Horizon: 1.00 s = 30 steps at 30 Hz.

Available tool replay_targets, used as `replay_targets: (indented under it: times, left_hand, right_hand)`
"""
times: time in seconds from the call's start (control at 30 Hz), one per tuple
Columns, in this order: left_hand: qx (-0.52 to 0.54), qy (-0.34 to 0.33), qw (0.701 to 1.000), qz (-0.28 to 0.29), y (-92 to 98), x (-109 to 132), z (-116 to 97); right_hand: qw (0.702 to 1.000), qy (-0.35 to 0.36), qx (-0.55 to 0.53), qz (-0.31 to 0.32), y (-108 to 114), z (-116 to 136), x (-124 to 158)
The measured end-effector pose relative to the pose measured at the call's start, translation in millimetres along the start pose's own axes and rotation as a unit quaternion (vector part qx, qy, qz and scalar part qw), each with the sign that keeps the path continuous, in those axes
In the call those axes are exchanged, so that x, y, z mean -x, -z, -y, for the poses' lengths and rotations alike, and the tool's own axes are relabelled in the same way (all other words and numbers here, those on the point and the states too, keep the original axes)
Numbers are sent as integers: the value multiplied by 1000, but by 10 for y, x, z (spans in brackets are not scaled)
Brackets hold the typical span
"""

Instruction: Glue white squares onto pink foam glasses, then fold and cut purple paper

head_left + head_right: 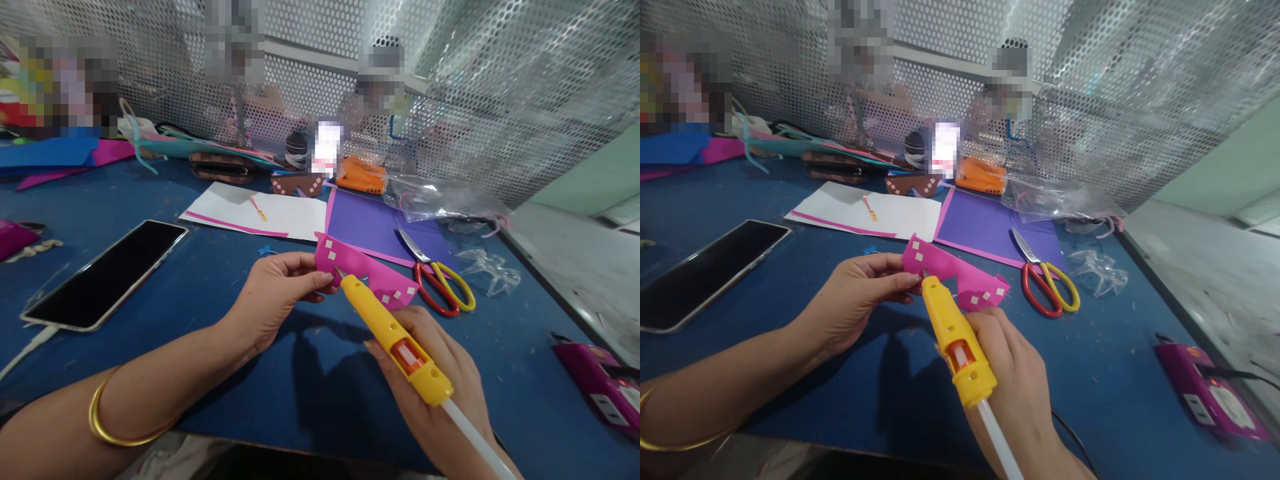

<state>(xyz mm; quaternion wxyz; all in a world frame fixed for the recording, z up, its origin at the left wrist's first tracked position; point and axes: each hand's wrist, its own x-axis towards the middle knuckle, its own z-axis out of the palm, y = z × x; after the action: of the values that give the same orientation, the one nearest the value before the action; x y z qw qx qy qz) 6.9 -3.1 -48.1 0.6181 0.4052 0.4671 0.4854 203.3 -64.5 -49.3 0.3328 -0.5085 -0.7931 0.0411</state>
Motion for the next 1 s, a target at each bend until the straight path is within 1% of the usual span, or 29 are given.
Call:
replay_targets:
  times: [0.37,0.83,1.0]
  left_hand:
    - [1,6,1000,10,-6,-8,-1]
    - [22,23,999,10,1,8,-11]
    - [20,19,1000,11,3,4,-4]
  right_hand:
    - [999,19,26,-4,-10,-27,7]
    - [999,21,29,-8,-8,-21,3]
    - [999,18,34,-12,-13,-23,9]
